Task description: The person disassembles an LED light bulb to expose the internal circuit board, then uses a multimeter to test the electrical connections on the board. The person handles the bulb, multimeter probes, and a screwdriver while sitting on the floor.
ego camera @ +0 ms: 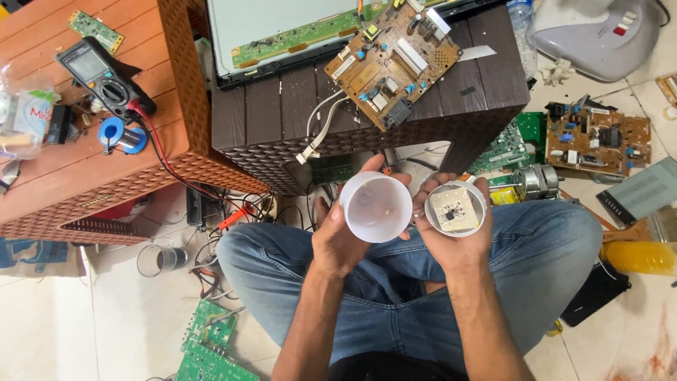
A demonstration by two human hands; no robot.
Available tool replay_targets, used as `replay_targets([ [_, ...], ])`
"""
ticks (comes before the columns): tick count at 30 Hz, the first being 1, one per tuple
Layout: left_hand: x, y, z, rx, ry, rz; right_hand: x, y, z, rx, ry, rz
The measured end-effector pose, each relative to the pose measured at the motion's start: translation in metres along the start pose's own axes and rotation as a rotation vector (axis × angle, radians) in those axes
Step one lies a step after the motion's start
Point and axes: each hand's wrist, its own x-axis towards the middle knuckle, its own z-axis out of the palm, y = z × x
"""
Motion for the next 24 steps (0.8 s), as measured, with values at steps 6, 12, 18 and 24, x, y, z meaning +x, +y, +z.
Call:
replay_targets([
  [6, -0.003, 0.008, -0.005, 0.051, 0.017, 0.035, -0.002, -0.002, -0.003, -0.014, 0.003, -0.025],
  [12, 0.008, 0.074, 0.001, 0.534, 0.119, 0.339, -0.008, -0.004, -0.005, -0.078, 0.040, -0.079],
  [18, 0.037, 0.178, -0.003, 1.783, 0.276, 0.780, -0.011, -0.006, -0.004, -0.096, 0.080, -0.102],
  [24, 0.056, 0.180, -0.016, 2.345, 0.316, 0.262, -0.026, 0.008, 0.000, -0.084, -0.197, -0.095],
])
